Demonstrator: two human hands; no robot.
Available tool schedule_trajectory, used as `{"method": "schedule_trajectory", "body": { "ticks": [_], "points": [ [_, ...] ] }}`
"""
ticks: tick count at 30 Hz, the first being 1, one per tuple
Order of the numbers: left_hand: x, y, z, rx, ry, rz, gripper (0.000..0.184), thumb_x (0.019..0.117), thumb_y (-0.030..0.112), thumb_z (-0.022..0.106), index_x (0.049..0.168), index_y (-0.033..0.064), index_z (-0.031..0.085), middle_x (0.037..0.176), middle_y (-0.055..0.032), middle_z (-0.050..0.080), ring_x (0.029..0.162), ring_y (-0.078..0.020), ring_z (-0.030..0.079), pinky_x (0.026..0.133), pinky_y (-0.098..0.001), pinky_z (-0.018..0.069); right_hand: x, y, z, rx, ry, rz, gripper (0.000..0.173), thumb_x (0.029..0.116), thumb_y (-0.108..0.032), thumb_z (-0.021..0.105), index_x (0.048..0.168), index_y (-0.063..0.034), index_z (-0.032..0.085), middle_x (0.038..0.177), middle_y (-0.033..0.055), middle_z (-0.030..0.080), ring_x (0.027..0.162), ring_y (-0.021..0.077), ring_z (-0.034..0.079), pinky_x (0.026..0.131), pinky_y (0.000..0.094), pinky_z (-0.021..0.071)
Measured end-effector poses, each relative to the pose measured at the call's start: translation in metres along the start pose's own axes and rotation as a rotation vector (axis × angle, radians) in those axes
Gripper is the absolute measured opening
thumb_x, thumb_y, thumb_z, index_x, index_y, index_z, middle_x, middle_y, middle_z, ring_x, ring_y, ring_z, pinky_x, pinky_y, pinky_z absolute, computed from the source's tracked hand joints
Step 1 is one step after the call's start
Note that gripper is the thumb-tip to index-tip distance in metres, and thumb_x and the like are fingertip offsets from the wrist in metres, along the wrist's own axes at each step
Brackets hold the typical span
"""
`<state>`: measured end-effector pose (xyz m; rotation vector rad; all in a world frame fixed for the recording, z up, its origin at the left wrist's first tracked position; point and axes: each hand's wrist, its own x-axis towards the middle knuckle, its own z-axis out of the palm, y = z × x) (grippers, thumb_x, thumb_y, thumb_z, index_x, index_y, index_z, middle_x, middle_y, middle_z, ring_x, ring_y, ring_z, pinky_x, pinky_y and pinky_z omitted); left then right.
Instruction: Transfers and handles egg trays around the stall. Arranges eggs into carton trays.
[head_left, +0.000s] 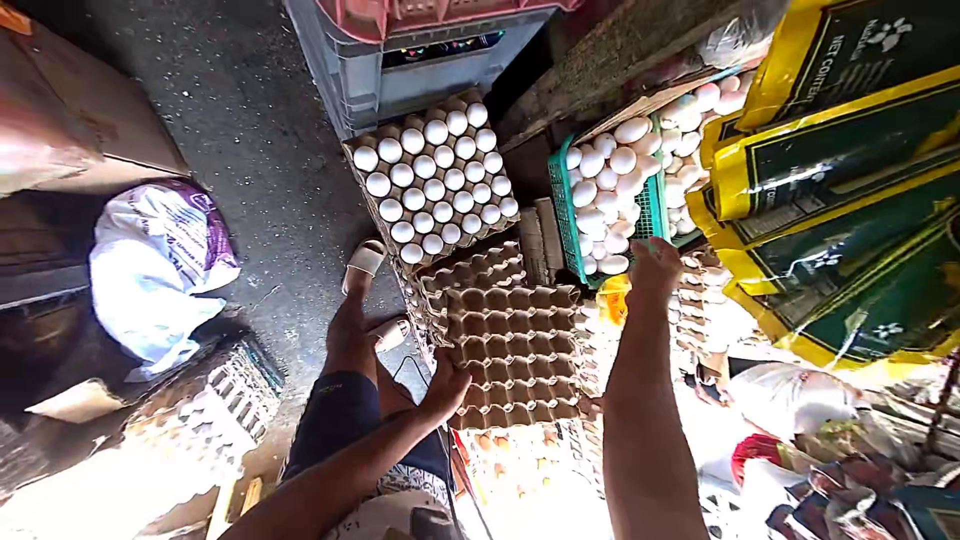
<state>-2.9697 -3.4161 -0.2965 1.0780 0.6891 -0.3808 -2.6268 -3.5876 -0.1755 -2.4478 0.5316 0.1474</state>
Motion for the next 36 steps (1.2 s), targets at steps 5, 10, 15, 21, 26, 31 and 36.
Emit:
{"method": "schedule_trajectory", "body": {
  "ticks": [5, 10, 15, 21, 26, 31, 36],
  "points": [
    [0.013, -0.038, 0.003, 0.035, -0.020, -0.020, 0.065, 0.0911, 0.022, 0.065, 0.143, -0.0014, 0.034, 0.121, -0.0155, 0.063, 0.106, -0.0157, 0.066, 0.092, -0.0357, 0.0578, -0.041, -0.027, 0.035, -0.317, -0.138, -0.314, 0.043, 0.1034, -0.035, 0.057, 0.138, -0.0096, 0.060, 0.122, 0.0205, 0.067, 0.104, 0.0363, 0.068, 0.087, 0.0597, 0.0566],
    [0.023, -0.043, -0.024, 0.196, -0.049, 0.007, 0.096, 0.0834, 0.040, 0.080, 0.151, -0.0037, 0.028, 0.141, -0.0231, 0.051, 0.121, -0.0241, 0.060, 0.102, -0.0390, 0.0537, -0.030, -0.024, 0.150, -0.356, -0.290, -0.270, 0.063, 0.0890, -0.044, 0.074, 0.143, -0.0163, 0.060, 0.137, 0.0237, 0.057, 0.118, 0.0385, 0.061, 0.095, 0.0616, 0.0527],
    [0.050, 0.073, -0.108, 0.567, 0.264, 0.162, 0.081, 0.0927, 0.037, 0.071, 0.152, -0.0033, 0.034, 0.136, -0.0220, 0.056, 0.115, -0.0269, 0.064, 0.097, -0.0417, 0.0561, -0.004, -0.015, 0.202, -0.409, -0.253, -0.306, 0.047, 0.0915, -0.054, 0.068, 0.122, -0.0191, 0.073, 0.130, 0.0215, 0.061, 0.121, 0.0395, 0.059, 0.094, 0.0631, 0.0511],
    [0.152, 0.207, -0.197, 0.680, 0.508, 0.408, 0.063, 0.0993, 0.033, 0.064, 0.153, 0.0087, 0.040, 0.135, -0.0226, 0.055, 0.106, -0.0308, 0.066, 0.085, -0.0469, 0.0588, -0.013, -0.011, 0.184, -0.074, -0.242, -0.271, 0.046, 0.0914, -0.042, 0.075, 0.128, -0.0132, 0.069, 0.132, 0.0178, 0.058, 0.106, 0.0314, 0.063, 0.083, 0.0528, 0.0566],
    [0.212, 0.247, -0.231, 0.913, 0.331, 0.339, 0.059, 0.0981, 0.043, 0.068, 0.150, 0.0209, 0.051, 0.125, -0.0175, 0.065, 0.106, -0.0342, 0.067, 0.090, -0.0603, 0.0541, -0.003, -0.019, 0.174, 0.626, -0.502, 0.060, 0.045, 0.0885, -0.011, 0.051, 0.133, -0.0095, 0.058, 0.120, 0.0110, 0.066, 0.091, 0.0231, 0.068, 0.073, 0.0433, 0.0597],
    [0.225, 0.250, -0.241, 1.004, 0.369, 0.379, 0.049, 0.0972, 0.041, 0.069, 0.139, 0.0178, 0.063, 0.115, -0.0145, 0.070, 0.099, -0.0313, 0.069, 0.088, -0.0574, 0.0548, 0.019, -0.062, 0.214, -0.310, -0.348, -0.268, 0.047, 0.0867, -0.049, 0.077, 0.122, -0.0184, 0.075, 0.118, 0.0120, 0.069, 0.106, 0.0272, 0.067, 0.089, 0.0545, 0.0566],
    [0.216, 0.257, -0.245, 0.542, 0.342, 0.383, 0.043, 0.0946, 0.036, 0.073, 0.125, 0.0077, 0.066, 0.121, -0.0129, 0.065, 0.099, -0.0219, 0.067, 0.086, -0.0417, 0.0580, 0.012, -0.054, 0.196, 0.065, -0.418, -0.140, 0.049, 0.0900, -0.038, 0.076, 0.132, -0.0151, 0.067, 0.118, 0.0110, 0.069, 0.095, 0.0234, 0.070, 0.076, 0.0473, 0.0616]
  ]
}}
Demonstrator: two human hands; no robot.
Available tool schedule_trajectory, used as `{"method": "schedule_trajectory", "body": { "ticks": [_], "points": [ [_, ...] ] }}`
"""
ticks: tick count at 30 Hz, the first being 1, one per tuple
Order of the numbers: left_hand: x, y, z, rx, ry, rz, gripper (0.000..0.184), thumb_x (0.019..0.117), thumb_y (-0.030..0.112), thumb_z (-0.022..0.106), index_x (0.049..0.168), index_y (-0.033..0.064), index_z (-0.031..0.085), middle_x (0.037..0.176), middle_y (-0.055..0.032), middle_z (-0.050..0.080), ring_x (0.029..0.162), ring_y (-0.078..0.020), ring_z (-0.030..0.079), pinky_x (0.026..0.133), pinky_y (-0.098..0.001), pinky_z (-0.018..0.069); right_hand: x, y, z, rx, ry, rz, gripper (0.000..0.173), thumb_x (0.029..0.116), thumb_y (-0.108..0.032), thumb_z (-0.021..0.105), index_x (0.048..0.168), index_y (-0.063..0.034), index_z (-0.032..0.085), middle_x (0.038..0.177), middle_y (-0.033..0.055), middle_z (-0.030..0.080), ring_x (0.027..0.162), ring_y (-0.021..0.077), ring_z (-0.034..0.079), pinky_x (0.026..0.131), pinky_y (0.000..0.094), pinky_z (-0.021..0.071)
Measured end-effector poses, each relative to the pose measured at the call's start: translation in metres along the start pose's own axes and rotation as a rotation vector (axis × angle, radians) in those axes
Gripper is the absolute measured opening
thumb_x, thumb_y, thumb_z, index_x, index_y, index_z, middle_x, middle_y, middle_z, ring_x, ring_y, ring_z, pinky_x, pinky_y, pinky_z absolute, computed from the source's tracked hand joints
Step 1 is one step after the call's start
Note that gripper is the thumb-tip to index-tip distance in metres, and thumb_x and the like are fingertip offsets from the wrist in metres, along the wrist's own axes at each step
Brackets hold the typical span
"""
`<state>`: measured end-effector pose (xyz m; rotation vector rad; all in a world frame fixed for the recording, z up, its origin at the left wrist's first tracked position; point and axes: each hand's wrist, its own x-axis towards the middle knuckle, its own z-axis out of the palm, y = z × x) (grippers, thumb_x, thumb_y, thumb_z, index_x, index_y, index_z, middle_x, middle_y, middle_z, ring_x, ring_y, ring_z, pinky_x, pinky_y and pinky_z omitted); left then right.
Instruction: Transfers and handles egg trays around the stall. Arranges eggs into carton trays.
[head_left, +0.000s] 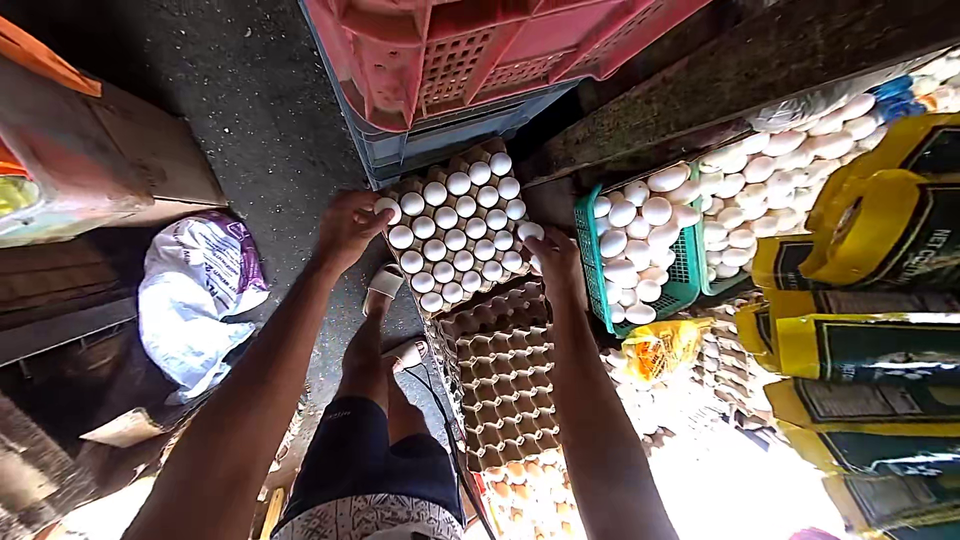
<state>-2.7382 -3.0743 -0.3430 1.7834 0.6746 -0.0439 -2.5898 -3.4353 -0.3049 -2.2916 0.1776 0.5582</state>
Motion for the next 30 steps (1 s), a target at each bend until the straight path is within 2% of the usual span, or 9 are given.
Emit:
{"method": "schedule_trajectory", "body": {
  "ticks": [4, 8, 11, 14, 16, 20, 22, 25, 30],
  "points": [
    [-0.025, 0.009, -0.006, -0.674, -0.073, -0.248, 0.035, 0.0968, 0.016, 0.047, 0.131, 0.0107, 0.054, 0.122, -0.0112, 0.066, 0.108, -0.0286, 0.068, 0.089, -0.0515, 0.0596, -0.016, -0.003, -0.011, 0.361, -0.176, 0.093, 0.054, 0.0842, -0.017, 0.061, 0.138, -0.0204, 0.058, 0.112, 0.0123, 0.068, 0.077, 0.0244, 0.068, 0.057, 0.0426, 0.0585],
    [-0.031, 0.022, 0.015, 0.226, -0.173, -0.118, 0.056, 0.0970, 0.040, 0.069, 0.139, 0.0053, 0.057, 0.114, -0.0187, 0.068, 0.099, -0.0313, 0.070, 0.089, -0.0551, 0.0569, 0.000, -0.032, 0.022, -0.614, -0.120, -0.060, 0.049, 0.0821, -0.060, 0.074, 0.121, -0.0297, 0.074, 0.126, 0.0117, 0.066, 0.100, 0.0313, 0.068, 0.078, 0.0582, 0.0559],
    [-0.030, 0.021, 0.035, 0.658, -0.166, -0.060, 0.051, 0.0951, 0.052, 0.067, 0.125, 0.0104, 0.066, 0.107, -0.0192, 0.071, 0.097, -0.0417, 0.069, 0.079, -0.0683, 0.0527, -0.006, -0.045, 0.035, -0.808, -0.075, -0.064, 0.049, 0.0813, -0.063, 0.069, 0.117, -0.0305, 0.075, 0.134, 0.0184, 0.059, 0.098, 0.0380, 0.068, 0.075, 0.0639, 0.0545],
    [-0.030, 0.019, 0.030, 0.520, -0.109, -0.057, 0.047, 0.0936, 0.055, 0.067, 0.118, 0.0158, 0.072, 0.107, -0.0137, 0.072, 0.096, -0.0348, 0.070, 0.078, -0.0635, 0.0550, -0.013, -0.018, 0.020, -0.302, -0.105, -0.050, 0.044, 0.0881, -0.050, 0.074, 0.120, -0.0202, 0.075, 0.119, 0.0087, 0.071, 0.100, 0.0250, 0.070, 0.080, 0.0533, 0.0596],
    [-0.035, 0.024, 0.016, 0.063, -0.143, -0.177, 0.042, 0.0998, 0.045, 0.065, 0.125, 0.0110, 0.068, 0.106, -0.0102, 0.073, 0.085, -0.0239, 0.073, 0.071, -0.0473, 0.0626, -0.028, 0.000, 0.007, 0.315, -0.152, 0.064, 0.044, 0.0969, -0.034, 0.067, 0.133, -0.0103, 0.065, 0.117, 0.0119, 0.071, 0.093, 0.0243, 0.071, 0.073, 0.0454, 0.0621],
    [-0.058, 0.016, 0.005, -0.601, -0.203, -0.218, 0.053, 0.0900, 0.015, 0.060, 0.141, 0.0183, 0.044, 0.123, -0.0112, 0.065, 0.084, -0.0249, 0.070, 0.058, -0.0384, 0.0603, -0.053, 0.015, -0.003, 0.980, -0.302, 0.166, 0.040, 0.0960, -0.045, 0.040, 0.118, -0.0199, 0.063, 0.109, 0.0084, 0.069, 0.091, 0.0266, 0.068, 0.070, 0.0474, 0.0585],
    [-0.067, 0.018, 0.014, -0.407, -0.184, -0.155, 0.054, 0.0884, 0.012, 0.069, 0.137, 0.0163, 0.046, 0.114, -0.0121, 0.062, 0.077, -0.0226, 0.067, 0.056, -0.0378, 0.0590, -0.049, 0.013, 0.004, 0.801, -0.231, 0.140, 0.034, 0.1012, -0.039, 0.048, 0.117, -0.0135, 0.064, 0.106, 0.0110, 0.069, 0.088, 0.0263, 0.069, 0.069, 0.0458, 0.0596],
    [-0.079, 0.023, 0.038, -0.164, -0.191, -0.140, 0.044, 0.0945, 0.017, 0.066, 0.136, 0.0167, 0.051, 0.124, -0.0173, 0.056, 0.082, -0.0265, 0.070, 0.063, -0.0450, 0.0635, -0.042, 0.005, 0.017, 0.080, -0.039, 0.067, 0.044, 0.0835, -0.035, 0.080, 0.121, -0.0146, 0.071, 0.121, 0.0127, 0.067, 0.104, 0.0260, 0.067, 0.081, 0.0495, 0.0598],
    [-0.090, 0.028, 0.052, -0.426, -0.152, -0.118, 0.036, 0.0979, 0.011, 0.056, 0.133, 0.0121, 0.051, 0.117, -0.0133, 0.063, 0.080, -0.0247, 0.071, 0.060, -0.0415, 0.0631, -0.042, -0.005, 0.033, -0.657, 0.018, 0.129, 0.052, 0.0759, -0.051, 0.077, 0.124, -0.0345, 0.071, 0.149, 0.0193, 0.048, 0.107, 0.0375, 0.066, 0.078, 0.0631, 0.0550]
  ]
}}
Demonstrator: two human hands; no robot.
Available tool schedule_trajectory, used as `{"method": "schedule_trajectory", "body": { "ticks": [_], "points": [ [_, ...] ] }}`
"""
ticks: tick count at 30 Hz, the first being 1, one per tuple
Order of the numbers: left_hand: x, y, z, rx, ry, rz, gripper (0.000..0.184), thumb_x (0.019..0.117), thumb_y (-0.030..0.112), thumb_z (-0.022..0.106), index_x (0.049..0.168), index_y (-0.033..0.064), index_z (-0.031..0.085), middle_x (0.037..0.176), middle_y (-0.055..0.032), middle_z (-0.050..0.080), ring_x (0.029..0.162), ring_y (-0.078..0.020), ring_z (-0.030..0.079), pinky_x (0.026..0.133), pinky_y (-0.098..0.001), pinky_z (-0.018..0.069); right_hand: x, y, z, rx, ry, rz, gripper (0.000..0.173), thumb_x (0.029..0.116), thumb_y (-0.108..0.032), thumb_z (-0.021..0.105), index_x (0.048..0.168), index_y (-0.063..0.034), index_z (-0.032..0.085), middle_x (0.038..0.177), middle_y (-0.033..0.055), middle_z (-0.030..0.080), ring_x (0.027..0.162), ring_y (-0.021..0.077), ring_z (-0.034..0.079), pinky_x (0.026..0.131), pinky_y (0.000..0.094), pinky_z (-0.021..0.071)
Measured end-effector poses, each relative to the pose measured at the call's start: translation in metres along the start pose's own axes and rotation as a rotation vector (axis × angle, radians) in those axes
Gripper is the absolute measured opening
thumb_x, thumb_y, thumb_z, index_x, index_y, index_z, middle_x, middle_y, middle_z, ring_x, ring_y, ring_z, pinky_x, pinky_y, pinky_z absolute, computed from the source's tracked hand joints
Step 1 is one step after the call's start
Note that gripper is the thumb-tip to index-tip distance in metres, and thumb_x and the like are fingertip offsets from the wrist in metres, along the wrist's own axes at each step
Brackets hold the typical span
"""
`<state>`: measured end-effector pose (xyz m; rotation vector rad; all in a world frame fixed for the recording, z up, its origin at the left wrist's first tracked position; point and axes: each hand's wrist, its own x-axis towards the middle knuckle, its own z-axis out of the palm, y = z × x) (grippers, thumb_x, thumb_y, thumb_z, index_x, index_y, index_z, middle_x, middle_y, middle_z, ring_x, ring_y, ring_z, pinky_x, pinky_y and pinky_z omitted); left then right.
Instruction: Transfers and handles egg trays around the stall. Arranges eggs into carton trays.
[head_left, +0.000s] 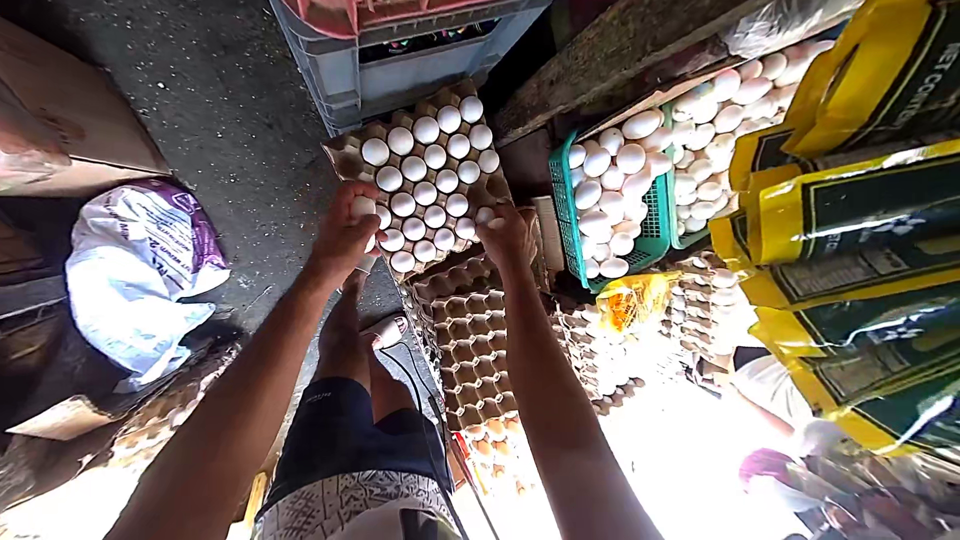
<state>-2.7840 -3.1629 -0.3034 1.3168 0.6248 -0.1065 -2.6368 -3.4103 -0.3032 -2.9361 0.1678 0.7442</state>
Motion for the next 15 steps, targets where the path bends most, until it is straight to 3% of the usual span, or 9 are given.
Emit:
{"method": "schedule_trajectory", "body": {
  "ticks": [1, 3, 5, 7, 8, 9, 11, 13, 15],
  "points": [
    [0.001, -0.001, 0.000, 0.038, 0.032, 0.022, 0.037, 0.0956, 0.012, 0.059, 0.132, 0.0118, 0.051, 0.117, -0.0135, 0.062, 0.082, -0.0239, 0.071, 0.061, -0.0409, 0.0629, 0.001, 0.000, 0.002, -0.038, 0.014, -0.010, 0.051, 0.0764, -0.053, 0.075, 0.124, -0.0345, 0.070, 0.148, 0.0194, 0.048, 0.106, 0.0369, 0.066, 0.077, 0.0621, 0.0553],
    [0.002, -0.002, -0.003, 0.333, 0.090, 0.038, 0.043, 0.0915, 0.020, 0.067, 0.132, 0.0132, 0.053, 0.130, -0.0171, 0.052, 0.095, -0.0250, 0.068, 0.070, -0.0431, 0.0625, 0.003, 0.002, 0.004, -0.046, 0.038, -0.041, 0.050, 0.0769, -0.054, 0.073, 0.123, -0.0345, 0.071, 0.144, 0.0175, 0.051, 0.106, 0.0348, 0.066, 0.075, 0.0610, 0.0556],
    [-0.001, 0.002, -0.002, 0.720, 0.084, 0.040, 0.048, 0.0909, 0.031, 0.075, 0.132, 0.0126, 0.057, 0.144, -0.0242, 0.043, 0.105, -0.0376, 0.064, 0.081, -0.0547, 0.0579, -0.001, 0.012, 0.003, 0.089, 0.015, -0.072, 0.050, 0.0776, -0.053, 0.073, 0.123, -0.0336, 0.072, 0.139, 0.0115, 0.058, 0.110, 0.0307, 0.066, 0.077, 0.0593, 0.0558],
    [-0.003, 0.008, 0.006, 1.008, 0.073, -0.005, 0.052, 0.0907, 0.042, 0.077, 0.132, 0.0160, 0.060, 0.153, -0.0275, 0.035, 0.086, -0.0446, 0.068, 0.070, -0.0619, 0.0574, -0.009, 0.024, -0.011, 0.487, -0.101, -0.092, 0.052, 0.0823, -0.044, 0.078, 0.129, -0.0228, 0.070, 0.127, 0.0079, 0.067, 0.106, 0.0240, 0.068, 0.080, 0.0512, 0.0592],
    [-0.003, 0.008, 0.010, 1.099, 0.068, -0.034, 0.053, 0.0912, 0.046, 0.076, 0.133, 0.0186, 0.059, 0.155, -0.0273, 0.032, 0.081, -0.0452, 0.068, 0.066, -0.0620, 0.0569, -0.018, 0.032, -0.022, 0.752, -0.188, -0.063, 0.052, 0.0851, -0.037, 0.078, 0.132, -0.0162, 0.067, 0.118, 0.0104, 0.070, 0.094, 0.0233, 0.070, 0.073, 0.0464, 0.0611],
    [-0.003, 0.009, 0.013, 1.159, 0.065, -0.052, 0.054, 0.0916, 0.048, 0.074, 0.135, 0.0203, 0.059, 0.156, -0.0274, 0.030, 0.081, -0.0460, 0.067, 0.066, -0.0619, 0.0565, -0.028, 0.041, -0.039, 0.983, -0.269, -0.030, 0.049, 0.0895, -0.031, 0.074, 0.133, -0.0122, 0.063, 0.112, 0.0129, 0.070, 0.089, 0.0253, 0.070, 0.070, 0.0458, 0.0620],
    [-0.001, 0.012, 0.013, 1.206, 0.052, -0.074, 0.058, 0.0924, 0.051, 0.072, 0.139, 0.0210, 0.057, 0.157, -0.0306, 0.028, 0.090, -0.0509, 0.066, 0.069, -0.0650, 0.0554, -0.036, 0.073, -0.079, 1.247, -0.333, -0.049, 0.038, 0.0971, -0.028, 0.060, 0.132, -0.0133, 0.058, 0.106, 0.0093, 0.069, 0.084, 0.0225, 0.068, 0.069, 0.0424, 0.0608],
    [0.002, 0.012, 0.010, 1.204, 0.029, -0.095, 0.060, 0.0931, 0.053, 0.070, 0.142, 0.0216, 0.056, 0.157, -0.0321, 0.027, 0.094, -0.0529, 0.065, 0.071, -0.0664, 0.0553, -0.032, 0.112, -0.120, 1.344, -0.247, -0.123, 0.027, 0.1002, -0.031, 0.050, 0.120, -0.0171, 0.061, 0.097, 0.0030, 0.069, 0.079, 0.0169, 0.067, 0.065, 0.0371, 0.0589],
    [0.006, 0.010, 0.007, 1.184, 0.020, -0.095, 0.054, 0.0958, 0.050, 0.068, 0.140, 0.0203, 0.058, 0.157, -0.0329, 0.027, 0.093, -0.0538, 0.065, 0.070, -0.0670, 0.0550, -0.033, 0.129, -0.159, 1.242, -0.036, -0.043, 0.028, 0.1043, -0.039, 0.039, 0.115, -0.0216, 0.058, 0.090, -0.0044, 0.065, 0.075, 0.0101, 0.065, 0.065, 0.0311, 0.0569]
  ]
}}
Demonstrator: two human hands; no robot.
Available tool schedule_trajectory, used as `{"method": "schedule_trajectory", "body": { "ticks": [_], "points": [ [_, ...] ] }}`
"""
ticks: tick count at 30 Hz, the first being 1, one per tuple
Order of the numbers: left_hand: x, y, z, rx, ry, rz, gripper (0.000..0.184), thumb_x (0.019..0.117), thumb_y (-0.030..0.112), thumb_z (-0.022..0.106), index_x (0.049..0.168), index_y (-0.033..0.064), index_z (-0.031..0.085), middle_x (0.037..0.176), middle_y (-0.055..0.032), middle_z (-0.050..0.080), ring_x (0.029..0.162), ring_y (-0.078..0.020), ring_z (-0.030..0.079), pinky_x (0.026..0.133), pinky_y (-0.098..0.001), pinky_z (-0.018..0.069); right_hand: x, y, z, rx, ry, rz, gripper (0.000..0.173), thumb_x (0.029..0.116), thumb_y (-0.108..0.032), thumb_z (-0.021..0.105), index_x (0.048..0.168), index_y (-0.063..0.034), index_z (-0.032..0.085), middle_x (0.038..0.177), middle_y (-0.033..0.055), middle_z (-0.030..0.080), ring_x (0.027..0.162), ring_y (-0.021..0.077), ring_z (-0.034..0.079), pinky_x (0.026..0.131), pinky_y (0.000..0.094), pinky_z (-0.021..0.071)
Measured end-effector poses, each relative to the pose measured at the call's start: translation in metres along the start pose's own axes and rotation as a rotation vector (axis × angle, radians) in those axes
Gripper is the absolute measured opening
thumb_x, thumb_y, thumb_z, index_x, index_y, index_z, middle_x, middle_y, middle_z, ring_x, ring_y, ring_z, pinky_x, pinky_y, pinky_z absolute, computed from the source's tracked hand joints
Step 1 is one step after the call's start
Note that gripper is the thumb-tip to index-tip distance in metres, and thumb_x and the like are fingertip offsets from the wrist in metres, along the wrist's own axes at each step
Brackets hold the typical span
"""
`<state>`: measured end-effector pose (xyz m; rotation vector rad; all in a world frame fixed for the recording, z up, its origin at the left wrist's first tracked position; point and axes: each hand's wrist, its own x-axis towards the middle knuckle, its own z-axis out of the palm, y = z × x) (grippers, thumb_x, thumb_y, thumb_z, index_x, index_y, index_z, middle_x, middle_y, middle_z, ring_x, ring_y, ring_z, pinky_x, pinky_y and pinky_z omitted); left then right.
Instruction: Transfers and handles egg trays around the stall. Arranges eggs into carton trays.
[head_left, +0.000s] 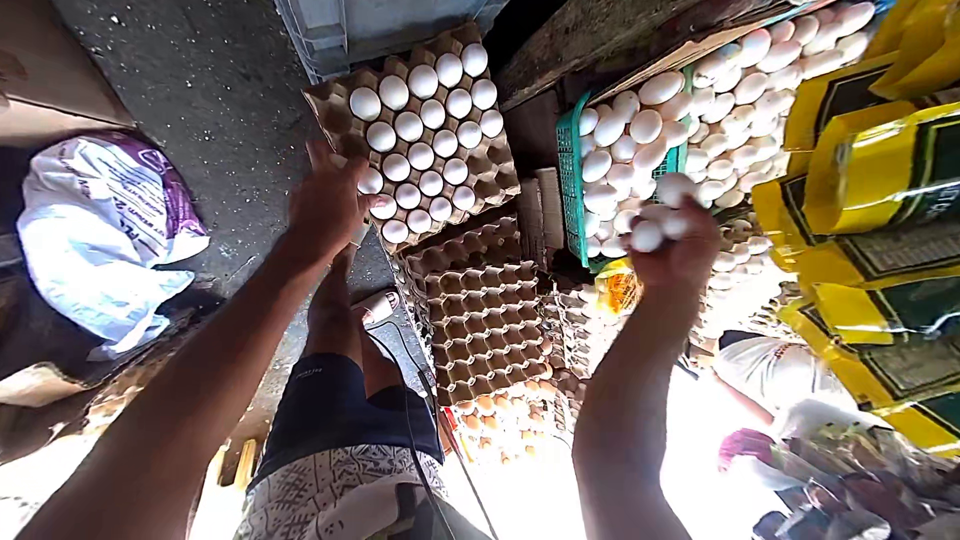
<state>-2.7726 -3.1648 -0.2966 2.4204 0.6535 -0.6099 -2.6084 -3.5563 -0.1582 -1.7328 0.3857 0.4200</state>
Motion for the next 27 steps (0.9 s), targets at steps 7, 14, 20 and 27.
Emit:
{"method": "schedule_trajectory", "body": {
  "ticks": [7, 14, 20, 27],
  "points": [
    [0.001, -0.005, 0.001, -0.109, 0.031, 0.000, 0.039, 0.1039, 0.040, 0.058, 0.136, 0.0176, 0.059, 0.156, -0.0314, 0.029, 0.089, -0.0527, 0.065, 0.070, -0.0681, 0.0539, 0.105, 0.024, -0.101, -0.197, 0.410, 0.244, 0.077, 0.0848, -0.057, 0.074, 0.144, -0.0182, 0.045, 0.133, 0.0103, 0.056, 0.113, 0.0256, 0.062, 0.090, 0.0448, 0.0571],
    [-0.010, 0.116, 0.013, -0.864, -0.027, 0.352, 0.037, 0.1044, 0.031, 0.058, 0.133, 0.0082, 0.061, 0.127, -0.0150, 0.062, 0.112, -0.0217, 0.064, 0.092, -0.0409, 0.0583, 0.147, 0.058, -0.129, -0.153, 0.445, 0.423, 0.090, 0.0756, -0.068, 0.078, 0.146, -0.0212, 0.047, 0.138, 0.0113, 0.059, 0.119, 0.0298, 0.064, 0.093, 0.0525, 0.0582],
    [0.019, 0.339, 0.069, -0.736, -0.212, 0.645, 0.037, 0.1008, 0.033, 0.063, 0.135, 0.0186, 0.064, 0.146, -0.0254, 0.045, 0.105, -0.0375, 0.066, 0.077, -0.0520, 0.0610, 0.095, 0.031, -0.102, -0.204, 0.401, 0.331, 0.057, 0.0988, -0.048, 0.060, 0.148, -0.0219, 0.045, 0.147, 0.0086, 0.054, 0.124, 0.0298, 0.062, 0.094, 0.0529, 0.0571],
    [0.019, 0.404, 0.067, -0.546, -0.118, 0.737, 0.039, 0.1020, 0.009, 0.059, 0.141, 0.0063, 0.057, 0.141, -0.0190, 0.055, 0.122, -0.0402, 0.057, 0.096, -0.0496, 0.0526, 0.030, 0.014, -0.070, -0.178, 0.525, 0.152, 0.047, 0.1028, -0.026, 0.056, 0.148, -0.0197, 0.049, 0.143, 0.0097, 0.056, 0.126, 0.0293, 0.059, 0.096, 0.0538, 0.0535]
  ]
}}
